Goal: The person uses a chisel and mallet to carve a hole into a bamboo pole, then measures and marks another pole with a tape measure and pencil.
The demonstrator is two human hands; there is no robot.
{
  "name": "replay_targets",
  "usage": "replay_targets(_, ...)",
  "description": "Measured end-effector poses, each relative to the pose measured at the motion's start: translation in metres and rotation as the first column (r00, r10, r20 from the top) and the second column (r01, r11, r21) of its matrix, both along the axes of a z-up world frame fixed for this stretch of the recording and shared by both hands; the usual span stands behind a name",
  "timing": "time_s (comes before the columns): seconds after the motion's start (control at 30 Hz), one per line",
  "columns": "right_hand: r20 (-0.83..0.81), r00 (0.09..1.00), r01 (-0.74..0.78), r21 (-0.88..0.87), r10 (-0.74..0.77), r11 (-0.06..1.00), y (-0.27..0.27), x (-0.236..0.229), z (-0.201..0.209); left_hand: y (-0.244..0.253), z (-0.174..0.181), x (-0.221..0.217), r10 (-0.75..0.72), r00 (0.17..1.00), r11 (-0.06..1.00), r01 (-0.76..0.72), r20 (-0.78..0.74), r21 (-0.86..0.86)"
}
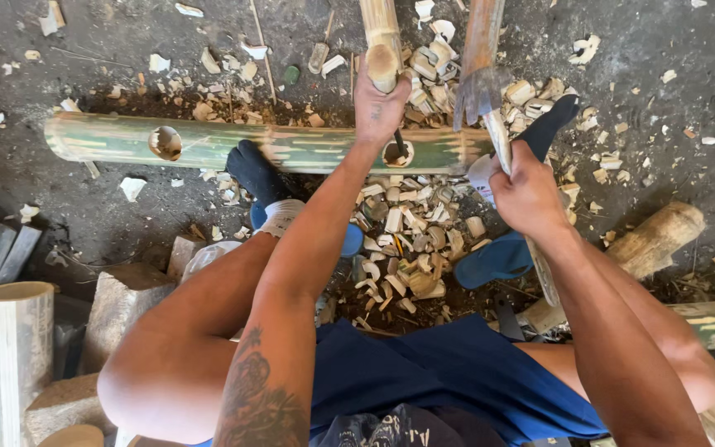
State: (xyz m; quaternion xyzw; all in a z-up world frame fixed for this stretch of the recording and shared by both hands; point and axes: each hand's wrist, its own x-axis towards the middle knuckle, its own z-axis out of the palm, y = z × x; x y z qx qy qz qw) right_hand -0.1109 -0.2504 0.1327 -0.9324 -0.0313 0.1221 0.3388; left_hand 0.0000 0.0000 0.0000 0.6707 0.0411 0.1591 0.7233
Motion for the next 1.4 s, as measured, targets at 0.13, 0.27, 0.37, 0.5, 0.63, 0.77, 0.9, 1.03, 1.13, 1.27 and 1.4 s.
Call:
replay_targets(0.13, 0.110, 0.994, -0.025, 0.044, 0.020, 0.999, 0.006, -0.003, 0.030, -0.016, -0.006, -0.006, 0.026, 0.999, 1.000, -0.027, -0.036, -0.009)
replay_targets(0.27, 0.179, 0.982, -0.068, 0.054, 0.057, 0.996, 0.009, 0.006, 0.062, -0.025, -0.012, -0.005, 0.037, 0.998, 0.999, -0.038, -0.047, -0.014)
replay_targets(0.37, 0.155, 0.987, -0.058, 0.081, 0.045, 0.995, 0.014, 0.014, 0.087, -0.028, -0.013, -0.005, 0.034, 0.999, 0.999, -0.034, -0.006, -0.009)
replay_targets(0.5, 0.447, 0.877, -0.218, 0.047, 0.175, 0.975, 0.015, 0.022, 0.121, -0.038, -0.012, -0.015, 0.099, 0.980, 0.983, -0.070, -0.172, 0.168)
replay_targets(0.63, 0.580, 0.784, -0.302, 0.047, 0.220, 0.952, 0.013, 0.044, 0.119, -0.044, -0.022, -0.022, 0.004, 1.000, 0.995, -0.004, 0.002, 0.098)
replay_targets(0.77, 0.191, 0.950, -0.212, -0.187, 0.247, 0.959, 0.067, 0.050, 0.070, -0.044, -0.029, -0.022, -0.048, 0.999, 0.983, 0.051, -0.023, 0.178)
replay_targets(0.9, -0.266, 0.921, -0.381, -0.449, 0.286, 0.808, 0.078, 0.042, 0.078, -0.049, -0.029, -0.032, -0.032, 0.967, 0.908, -0.077, 0.252, 0.412)
replay_targets(1.03, -0.016, 0.961, -0.264, -0.336, 0.275, 0.904, 0.072, 0.032, 0.132, -0.052, -0.033, -0.037, -0.079, 0.997, 0.987, 0.080, -0.018, 0.141)
replay_targets(1.13, 0.419, 0.857, -0.243, -0.187, 0.301, 0.952, 0.049, 0.042, 0.159, -0.047, -0.030, -0.033, -0.013, 0.988, 0.993, 0.031, -0.155, 0.113)
replay_targets(1.27, 0.518, 0.847, -0.169, 0.040, 0.125, 0.985, 0.052, 0.051, 0.097, -0.043, -0.034, -0.032, 0.008, 0.997, 0.999, -0.004, -0.079, 0.047)
replay_targets(1.4, -0.078, 0.931, -0.347, -0.495, 0.357, 0.797, 0.070, 0.040, 0.024, -0.043, -0.039, -0.039, -0.032, 0.999, 0.965, 0.037, -0.022, 0.260)
